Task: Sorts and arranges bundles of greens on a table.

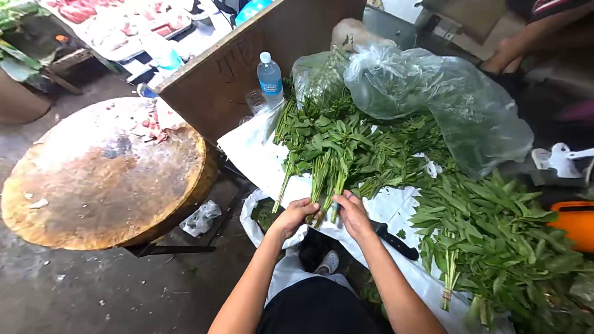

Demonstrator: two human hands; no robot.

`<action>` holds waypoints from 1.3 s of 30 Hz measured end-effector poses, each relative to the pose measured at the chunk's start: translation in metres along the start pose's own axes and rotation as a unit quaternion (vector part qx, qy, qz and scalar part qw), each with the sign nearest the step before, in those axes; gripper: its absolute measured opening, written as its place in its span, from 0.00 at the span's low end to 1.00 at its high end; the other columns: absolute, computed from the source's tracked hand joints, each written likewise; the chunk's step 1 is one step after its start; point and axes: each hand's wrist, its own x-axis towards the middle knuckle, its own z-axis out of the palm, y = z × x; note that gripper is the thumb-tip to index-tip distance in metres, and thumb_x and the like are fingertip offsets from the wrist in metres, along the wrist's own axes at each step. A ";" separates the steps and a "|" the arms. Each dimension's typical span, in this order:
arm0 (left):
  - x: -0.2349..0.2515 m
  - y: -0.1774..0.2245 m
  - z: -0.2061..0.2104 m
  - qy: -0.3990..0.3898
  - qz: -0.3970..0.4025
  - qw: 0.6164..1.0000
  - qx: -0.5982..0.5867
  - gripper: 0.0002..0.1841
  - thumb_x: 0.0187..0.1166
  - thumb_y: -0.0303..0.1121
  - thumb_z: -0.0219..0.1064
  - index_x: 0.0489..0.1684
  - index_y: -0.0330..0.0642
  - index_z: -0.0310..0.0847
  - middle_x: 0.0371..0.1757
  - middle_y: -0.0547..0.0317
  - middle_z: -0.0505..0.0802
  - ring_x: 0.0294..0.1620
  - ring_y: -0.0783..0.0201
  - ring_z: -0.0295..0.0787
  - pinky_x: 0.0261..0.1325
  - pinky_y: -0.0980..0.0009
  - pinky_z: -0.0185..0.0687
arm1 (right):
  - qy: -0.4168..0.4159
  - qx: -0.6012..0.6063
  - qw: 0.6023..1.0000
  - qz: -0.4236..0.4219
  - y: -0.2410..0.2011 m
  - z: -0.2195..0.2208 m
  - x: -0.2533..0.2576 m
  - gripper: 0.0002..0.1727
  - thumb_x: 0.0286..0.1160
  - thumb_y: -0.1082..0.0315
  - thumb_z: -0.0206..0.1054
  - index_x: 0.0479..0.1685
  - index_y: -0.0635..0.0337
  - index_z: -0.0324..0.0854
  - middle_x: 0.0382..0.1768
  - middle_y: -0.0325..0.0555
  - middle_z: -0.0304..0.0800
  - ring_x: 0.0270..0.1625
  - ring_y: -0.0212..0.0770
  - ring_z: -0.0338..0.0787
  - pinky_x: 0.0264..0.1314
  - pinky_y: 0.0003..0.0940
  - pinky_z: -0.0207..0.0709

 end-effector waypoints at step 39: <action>-0.097 0.137 -0.088 -0.067 0.260 0.954 0.131 0.14 0.84 0.32 0.66 0.63 0.36 0.81 0.51 0.53 0.93 0.42 0.56 0.95 0.47 0.56 0.97 | 0.010 0.156 0.961 -0.230 -0.073 -0.037 -0.092 0.22 0.76 0.69 0.70 0.68 0.61 0.74 0.46 0.44 0.89 0.41 0.36 0.90 0.46 0.32 0.90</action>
